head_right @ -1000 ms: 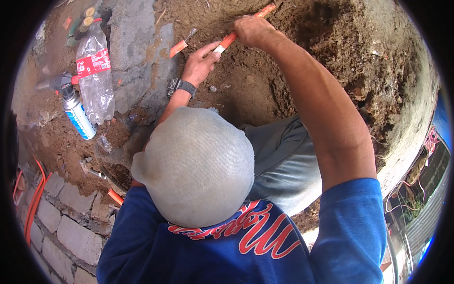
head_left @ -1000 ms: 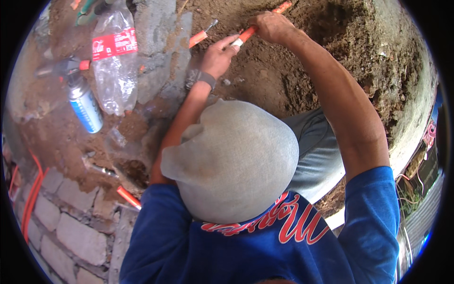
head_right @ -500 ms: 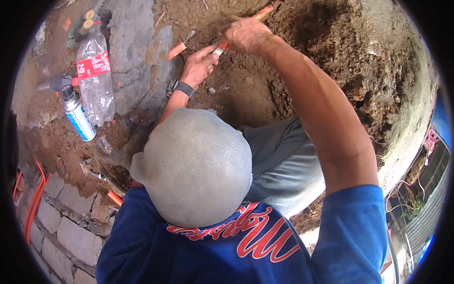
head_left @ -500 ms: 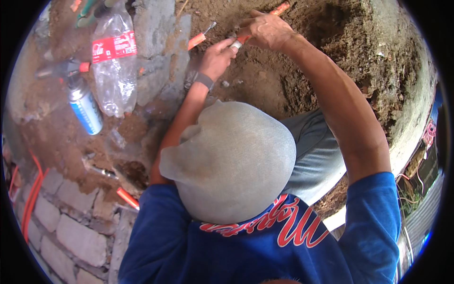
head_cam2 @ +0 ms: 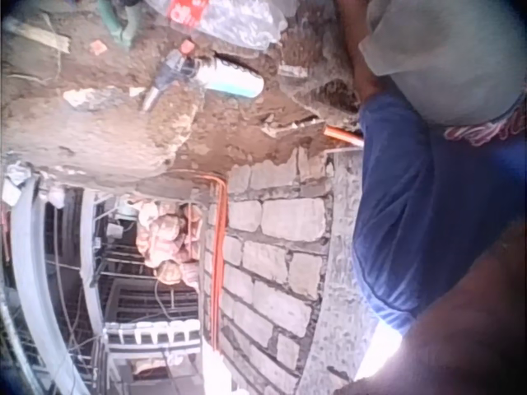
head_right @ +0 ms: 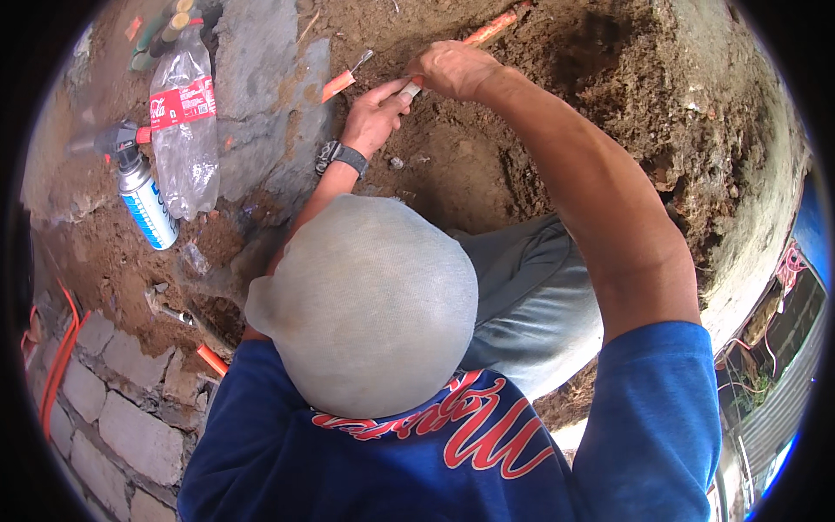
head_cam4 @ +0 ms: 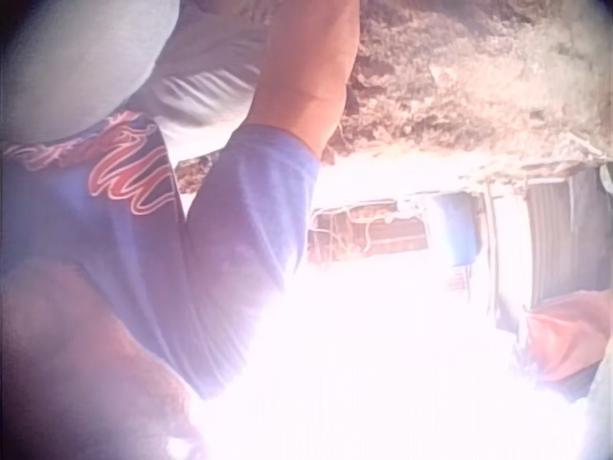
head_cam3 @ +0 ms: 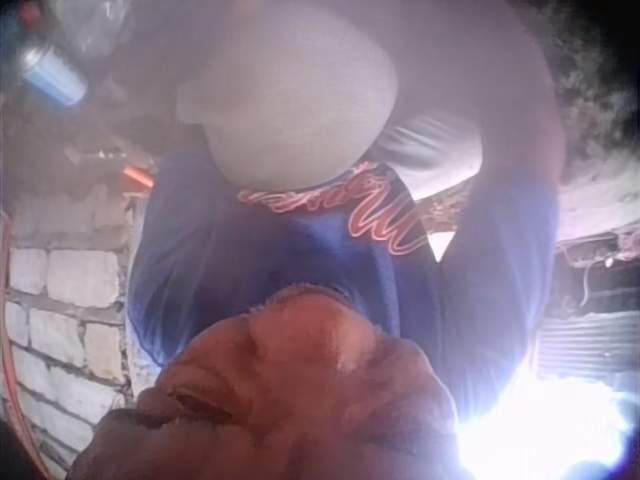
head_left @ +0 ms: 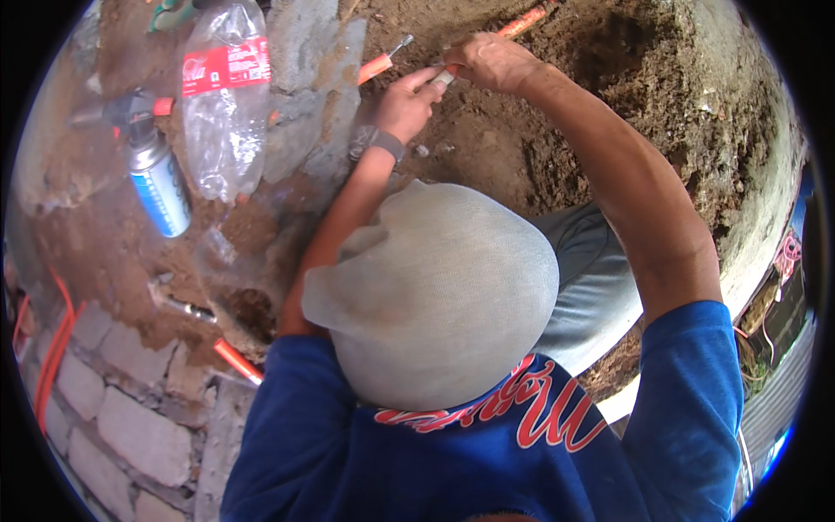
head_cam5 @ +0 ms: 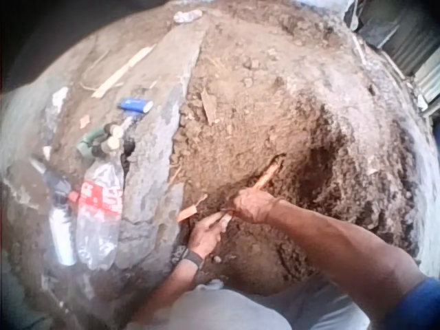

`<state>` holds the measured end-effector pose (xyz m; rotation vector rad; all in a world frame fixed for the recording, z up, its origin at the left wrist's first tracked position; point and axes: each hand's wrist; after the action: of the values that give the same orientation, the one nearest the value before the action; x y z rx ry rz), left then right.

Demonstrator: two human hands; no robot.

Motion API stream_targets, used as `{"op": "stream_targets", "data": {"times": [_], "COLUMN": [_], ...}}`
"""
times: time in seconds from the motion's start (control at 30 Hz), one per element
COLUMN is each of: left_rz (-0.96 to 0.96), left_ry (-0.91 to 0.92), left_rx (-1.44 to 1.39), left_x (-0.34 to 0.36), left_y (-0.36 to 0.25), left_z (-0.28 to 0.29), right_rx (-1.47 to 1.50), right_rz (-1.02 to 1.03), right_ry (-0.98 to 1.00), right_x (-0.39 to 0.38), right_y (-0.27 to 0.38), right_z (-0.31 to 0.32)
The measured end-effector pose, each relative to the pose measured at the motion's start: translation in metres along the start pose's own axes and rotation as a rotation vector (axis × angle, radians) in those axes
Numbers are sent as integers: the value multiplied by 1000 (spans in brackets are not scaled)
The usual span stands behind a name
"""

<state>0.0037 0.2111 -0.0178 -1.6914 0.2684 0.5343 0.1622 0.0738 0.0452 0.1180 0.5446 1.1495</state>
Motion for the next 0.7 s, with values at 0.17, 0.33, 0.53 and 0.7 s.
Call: {"op": "stream_targets", "data": {"times": [0.17,0.33,0.53,0.7], "left_rz": [-134,-276,13,17], "left_ry": [-142,-145,-47,-28], "left_rx": [292,237,49,35], "left_x": [10,13,-5,-9], "left_y": [24,31,1,-4], "left_z": [-2,-1,-2,-3], "right_rx": [-25,-65,-242,-216], "right_rz": [-47,-57,-130,-182], "right_ry": [149,233,145,180], "right_x": [10,19,3,12], "right_y": [3,1,-10,-10], "right_z": [11,11,9,8]}}
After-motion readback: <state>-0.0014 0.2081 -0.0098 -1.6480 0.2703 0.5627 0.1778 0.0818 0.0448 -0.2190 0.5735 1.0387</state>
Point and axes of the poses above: each hand's wrist, its own x-axis towards the middle knuckle, its own z-axis out of the back of the hand, y = z × x
